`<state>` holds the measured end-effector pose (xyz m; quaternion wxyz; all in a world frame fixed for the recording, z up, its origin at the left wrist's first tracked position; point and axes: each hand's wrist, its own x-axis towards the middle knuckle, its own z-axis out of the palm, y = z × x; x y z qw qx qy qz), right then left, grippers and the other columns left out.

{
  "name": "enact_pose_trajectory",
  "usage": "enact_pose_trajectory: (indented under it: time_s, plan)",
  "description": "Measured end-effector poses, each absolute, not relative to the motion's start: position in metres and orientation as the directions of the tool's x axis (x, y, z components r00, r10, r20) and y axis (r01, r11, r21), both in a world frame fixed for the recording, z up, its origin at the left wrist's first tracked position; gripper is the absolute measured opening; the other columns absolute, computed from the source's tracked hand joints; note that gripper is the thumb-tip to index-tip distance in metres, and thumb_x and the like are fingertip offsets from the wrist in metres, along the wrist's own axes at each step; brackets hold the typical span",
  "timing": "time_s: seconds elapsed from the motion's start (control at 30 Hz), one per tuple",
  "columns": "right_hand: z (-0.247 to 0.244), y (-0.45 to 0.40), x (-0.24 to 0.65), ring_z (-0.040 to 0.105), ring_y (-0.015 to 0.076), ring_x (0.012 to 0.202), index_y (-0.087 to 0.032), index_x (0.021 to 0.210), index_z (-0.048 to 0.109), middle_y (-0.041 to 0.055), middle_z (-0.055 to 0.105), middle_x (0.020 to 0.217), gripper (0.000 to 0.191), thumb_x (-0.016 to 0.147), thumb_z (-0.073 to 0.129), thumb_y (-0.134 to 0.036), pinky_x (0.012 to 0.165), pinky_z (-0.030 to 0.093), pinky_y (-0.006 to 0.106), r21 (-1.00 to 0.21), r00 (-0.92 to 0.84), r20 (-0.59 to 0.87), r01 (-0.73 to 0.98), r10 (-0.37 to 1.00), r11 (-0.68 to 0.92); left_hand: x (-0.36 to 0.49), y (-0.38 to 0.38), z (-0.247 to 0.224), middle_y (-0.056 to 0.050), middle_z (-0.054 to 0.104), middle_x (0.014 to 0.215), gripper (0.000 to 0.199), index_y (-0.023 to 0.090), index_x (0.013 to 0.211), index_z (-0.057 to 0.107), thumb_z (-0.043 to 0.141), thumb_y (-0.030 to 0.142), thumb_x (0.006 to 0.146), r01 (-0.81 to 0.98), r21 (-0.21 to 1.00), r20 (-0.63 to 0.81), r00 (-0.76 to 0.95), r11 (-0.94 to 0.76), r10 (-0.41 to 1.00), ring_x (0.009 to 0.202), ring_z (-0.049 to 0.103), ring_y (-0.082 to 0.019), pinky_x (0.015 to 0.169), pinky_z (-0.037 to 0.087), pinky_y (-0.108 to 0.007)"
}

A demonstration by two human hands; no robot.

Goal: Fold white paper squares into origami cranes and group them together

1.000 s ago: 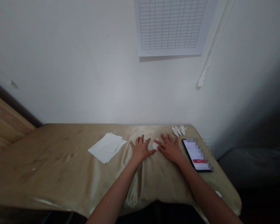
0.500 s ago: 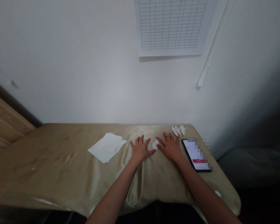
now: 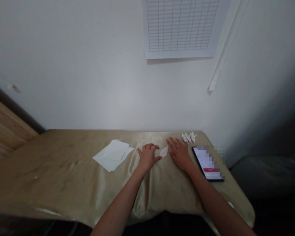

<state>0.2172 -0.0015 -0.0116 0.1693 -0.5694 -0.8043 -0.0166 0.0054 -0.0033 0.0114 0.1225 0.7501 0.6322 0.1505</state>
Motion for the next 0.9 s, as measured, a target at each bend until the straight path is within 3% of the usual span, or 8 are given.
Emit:
enact_pose_trajectory:
  time_s: [0.13,0.23,0.4,0.57,0.77,0.9]
  plan:
    - [-0.004,-0.007,0.219,0.032,0.0274,0.149,-0.042,0.150,0.041,0.0002,0.046,0.157,0.060,0.097,0.037,-0.014,0.117,-0.001,0.075,-0.245,-0.434,0.252,0.836,0.865,0.491,0.001,-0.002,0.010,0.001,0.053,0.146,0.021,0.042,0.108,0.073,0.072,0.037,0.087,0.897,0.375,0.114,0.205,-0.233,0.972,0.140,0.038,-0.030,0.116,0.018,-0.069]
    - [-0.003,-0.009,0.219,0.043,0.0265,0.142,-0.039,0.138,0.058,0.0021,0.061,0.142,0.046,0.099,0.042,-0.020,0.117,-0.003,0.074,-0.284,-0.464,0.238,0.807,0.853,0.518,-0.002,-0.001,0.009,0.001,0.054,0.145,0.021,0.044,0.108,0.075,0.069,0.036,0.089,0.903,0.352,0.113,0.221,-0.247,0.969,0.140,0.037,-0.030,0.117,0.017,-0.068]
    - [-0.005,-0.010,0.218,0.048,0.0275,0.136,-0.036,0.119,0.071,0.0023,0.070,0.128,0.030,0.098,0.052,-0.027,0.119,0.000,0.072,-0.295,-0.422,0.274,0.818,0.864,0.494,-0.005,-0.002,0.007,-0.002,0.056,0.143,0.025,0.045,0.115,0.074,0.068,0.044,0.090,0.901,0.340,0.135,0.237,-0.269,0.962,0.139,0.037,-0.031,0.117,0.015,-0.067]
    - [-0.004,-0.010,0.217,0.049,0.0278,0.131,-0.034,0.108,0.076,0.0022,0.073,0.116,0.021,0.095,0.060,-0.029,0.121,-0.001,0.068,-0.308,-0.404,0.322,0.811,0.856,0.498,-0.004,0.000,0.005,-0.001,0.058,0.144,0.036,0.042,0.117,0.072,0.075,0.051,0.083,0.867,0.370,0.114,0.315,-0.334,0.942,0.138,0.039,-0.031,0.118,0.016,-0.065]
    - [-0.004,-0.012,0.214,0.051,0.0266,0.128,-0.031,0.102,0.076,0.0012,0.073,0.109,0.016,0.094,0.062,-0.028,0.121,0.000,0.065,-0.314,-0.393,0.362,0.802,0.846,0.507,-0.001,0.003,0.003,-0.001,0.073,0.122,0.019,0.034,0.104,0.078,0.072,0.040,0.087,0.828,0.417,0.144,0.349,-0.376,0.926,0.123,0.054,-0.026,0.117,0.023,-0.057]
    - [-0.003,-0.012,0.211,0.053,0.0257,0.125,-0.032,0.098,0.076,-0.0004,0.074,0.106,0.014,0.094,0.064,-0.029,0.122,0.000,0.064,-0.286,-0.404,0.386,0.802,0.829,0.524,-0.001,0.003,0.001,0.001,0.075,0.114,0.013,0.032,0.098,0.078,0.072,0.037,0.088,0.801,0.432,0.205,0.359,-0.413,0.911,0.118,0.057,-0.025,0.117,0.022,-0.058]
